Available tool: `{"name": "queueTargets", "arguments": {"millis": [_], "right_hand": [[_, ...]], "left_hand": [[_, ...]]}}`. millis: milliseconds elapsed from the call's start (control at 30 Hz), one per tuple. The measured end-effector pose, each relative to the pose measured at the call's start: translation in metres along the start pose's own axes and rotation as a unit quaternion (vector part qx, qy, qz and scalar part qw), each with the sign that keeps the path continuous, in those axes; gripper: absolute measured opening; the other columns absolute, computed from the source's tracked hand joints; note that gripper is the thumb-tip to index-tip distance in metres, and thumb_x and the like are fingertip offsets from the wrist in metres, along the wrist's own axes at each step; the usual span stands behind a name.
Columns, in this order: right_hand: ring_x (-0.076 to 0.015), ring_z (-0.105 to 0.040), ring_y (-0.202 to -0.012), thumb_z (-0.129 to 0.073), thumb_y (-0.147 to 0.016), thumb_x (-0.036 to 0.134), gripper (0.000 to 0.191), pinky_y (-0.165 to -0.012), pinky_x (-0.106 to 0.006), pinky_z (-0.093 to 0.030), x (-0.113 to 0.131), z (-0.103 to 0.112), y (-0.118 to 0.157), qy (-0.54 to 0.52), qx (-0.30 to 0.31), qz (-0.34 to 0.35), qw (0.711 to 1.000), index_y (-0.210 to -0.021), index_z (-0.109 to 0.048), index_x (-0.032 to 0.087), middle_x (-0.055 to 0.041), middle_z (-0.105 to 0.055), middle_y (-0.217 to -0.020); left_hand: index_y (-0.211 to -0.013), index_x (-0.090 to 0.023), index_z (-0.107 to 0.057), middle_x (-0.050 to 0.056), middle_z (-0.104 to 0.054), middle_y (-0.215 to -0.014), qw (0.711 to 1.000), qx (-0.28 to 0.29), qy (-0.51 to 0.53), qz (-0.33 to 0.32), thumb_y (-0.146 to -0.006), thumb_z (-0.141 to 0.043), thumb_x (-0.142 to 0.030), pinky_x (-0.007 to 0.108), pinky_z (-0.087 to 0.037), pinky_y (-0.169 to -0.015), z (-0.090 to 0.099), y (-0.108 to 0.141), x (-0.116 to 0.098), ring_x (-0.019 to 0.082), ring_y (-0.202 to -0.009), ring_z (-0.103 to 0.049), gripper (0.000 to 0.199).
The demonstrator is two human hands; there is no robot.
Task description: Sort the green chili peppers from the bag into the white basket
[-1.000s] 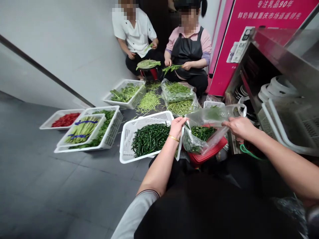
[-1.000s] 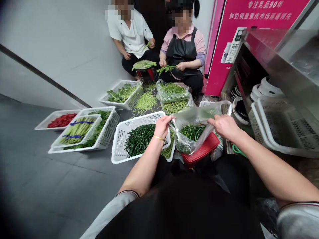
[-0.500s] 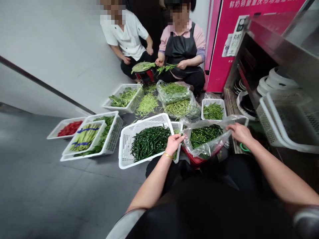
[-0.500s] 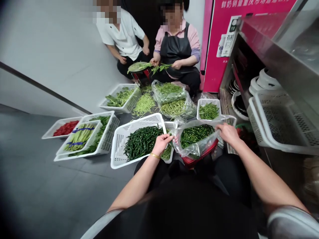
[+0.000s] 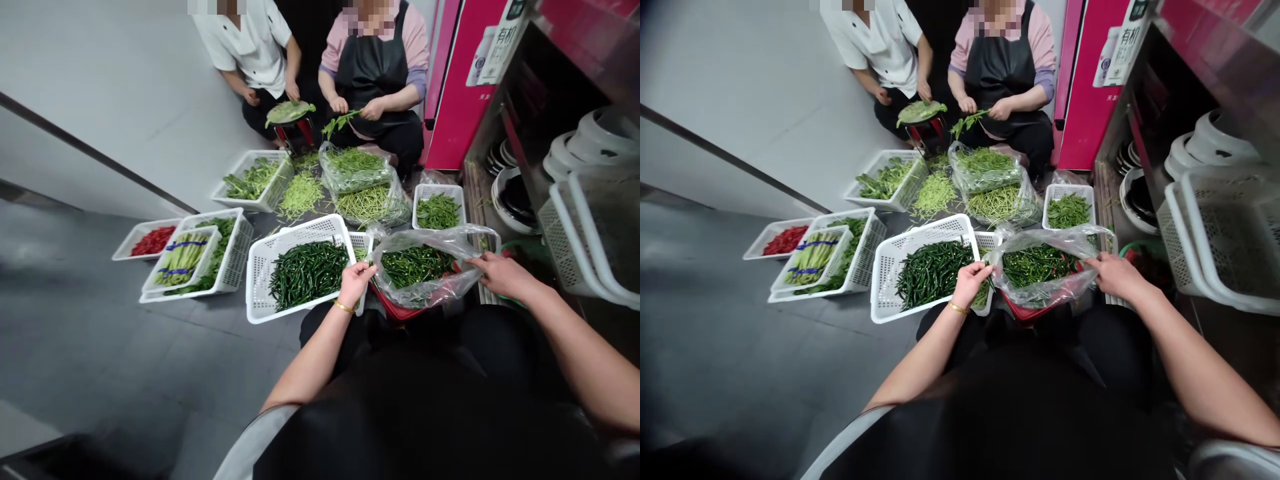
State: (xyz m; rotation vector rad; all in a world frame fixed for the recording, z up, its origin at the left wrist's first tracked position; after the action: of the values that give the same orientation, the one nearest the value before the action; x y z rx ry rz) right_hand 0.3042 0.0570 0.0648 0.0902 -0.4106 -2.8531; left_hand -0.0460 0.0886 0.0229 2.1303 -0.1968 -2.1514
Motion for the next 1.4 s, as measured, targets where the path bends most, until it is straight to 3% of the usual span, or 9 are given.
{"name": "queueTargets", "arguments": {"millis": [167,300,400,533,667,800,1000,1133,1400], "right_hand": [[-0.0257,-0.058,-0.116,-0.046,-0.096,0.027,0.049,-0.101,-0.039,-0.045,0.083,0.043,-0.007,-0.12,-0.111,0.105,0.981,-0.144,-0.053,0.024,-0.0117,-0.059,-0.129],[-0.0262,-0.064,-0.105,-0.052,-0.096,0.034,0.038,-0.092,-0.038,-0.05,0.133,-0.019,-0.012,-0.127,0.05,0.13,0.982,-0.13,-0.066,0.022,-0.0129,-0.065,-0.118],[-0.0252,-0.067,-0.097,-0.062,-0.091,0.034,0.028,-0.084,-0.033,-0.051,0.147,-0.071,0.003,-0.143,0.169,0.196,0.955,-0.113,-0.073,0.021,-0.0108,-0.069,-0.107],[-0.0205,-0.066,-0.099,-0.046,-0.1,0.034,0.033,-0.089,-0.029,-0.049,0.108,-0.044,-0.029,-0.286,0.016,0.152,0.946,-0.115,-0.072,0.02,-0.0086,-0.071,-0.112],[-0.0216,-0.065,-0.105,-0.043,-0.101,0.028,0.033,-0.094,-0.029,-0.046,0.072,-0.031,-0.089,-0.196,-0.037,-0.002,0.98,-0.111,-0.072,0.016,-0.0118,-0.07,-0.117],[-0.0246,-0.066,-0.101,-0.056,-0.096,0.031,0.029,-0.087,-0.031,-0.048,0.082,-0.056,-0.114,-0.094,0.068,0.001,0.993,-0.114,-0.072,0.014,-0.0163,-0.069,-0.118],[-0.0201,-0.066,-0.097,-0.058,-0.093,0.029,0.031,-0.084,-0.028,-0.048,0.076,-0.058,-0.097,-0.148,0.001,0.032,0.988,-0.121,-0.069,0.023,-0.0066,-0.071,-0.114],[-0.0211,-0.067,-0.093,-0.055,-0.096,0.032,0.027,-0.079,-0.027,-0.047,0.085,-0.064,-0.098,-0.121,0.019,0.023,0.992,-0.108,-0.074,0.019,-0.0101,-0.072,-0.11],[-0.0173,-0.065,-0.072,-0.057,-0.092,0.031,0.022,-0.068,-0.024,-0.044,0.069,0.009,-0.081,-0.317,-0.114,0.034,0.941,-0.095,-0.075,0.018,-0.0038,-0.073,-0.082]], "left_hand": [[-0.062,-0.017,-0.066,-0.001,-0.059,-0.062,0.998,-0.018,-0.031,-0.048,-0.065,-0.08,-0.045,0.026,-0.04,-0.061,0.002,-0.002,-0.019,0.011,-0.059,-0.048,0.031],[-0.062,-0.018,-0.066,0.001,-0.059,-0.063,0.989,-0.024,-0.099,-0.105,-0.071,-0.076,-0.045,0.027,-0.041,-0.061,0.011,-0.002,-0.042,0.013,-0.06,-0.049,0.03],[-0.069,-0.019,-0.071,0.004,-0.063,-0.073,0.967,-0.038,-0.194,-0.163,-0.076,-0.074,-0.041,0.03,-0.047,-0.067,0.014,0.012,-0.073,0.016,-0.067,-0.056,0.023],[-0.09,-0.022,-0.075,0.011,-0.068,-0.106,0.922,-0.009,-0.278,-0.269,-0.083,-0.069,-0.034,0.038,-0.047,-0.099,-0.031,0.045,-0.115,0.026,-0.107,-0.063,0.015],[-0.079,-0.024,-0.072,0.009,-0.069,-0.088,0.852,0.301,-0.366,-0.221,-0.082,-0.067,-0.027,0.037,-0.049,-0.095,-0.137,0.065,-0.054,0.026,-0.095,-0.067,0.006],[-0.057,-0.024,-0.062,0.003,-0.058,-0.055,0.772,0.405,-0.479,-0.098,-0.064,-0.074,-0.015,0.032,-0.05,-0.07,-0.136,0.071,0.039,0.023,-0.063,-0.063,0.017],[-0.067,-0.02,-0.06,0.0,-0.061,-0.064,0.892,0.341,-0.286,-0.079,-0.08,-0.067,-0.036,0.024,-0.045,-0.064,-0.106,0.041,0.015,0.013,-0.062,-0.057,0.022],[-0.076,-0.018,-0.052,-0.003,-0.054,-0.06,0.965,0.226,-0.118,0.06,-0.089,-0.057,-0.04,0.023,-0.044,-0.056,-0.115,-0.007,0.017,0.01,-0.051,-0.051,0.026],[-0.074,-0.014,-0.062,-0.005,-0.052,-0.057,0.964,0.231,-0.13,0.034,-0.077,-0.072,-0.029,0.022,-0.034,-0.053,-0.145,-0.03,0.02,0.007,-0.051,-0.041,0.018]]}}
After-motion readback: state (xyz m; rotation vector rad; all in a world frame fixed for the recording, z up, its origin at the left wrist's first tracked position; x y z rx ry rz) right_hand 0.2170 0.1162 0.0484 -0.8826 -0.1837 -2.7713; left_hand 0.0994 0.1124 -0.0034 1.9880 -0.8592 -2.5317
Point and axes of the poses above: each hand's wrist, its own y-axis away from the middle knuckle, its own z-axis out of the back of the hand, x = y × z, the point moved 10 cm from there along -y, towards the middle knuckle
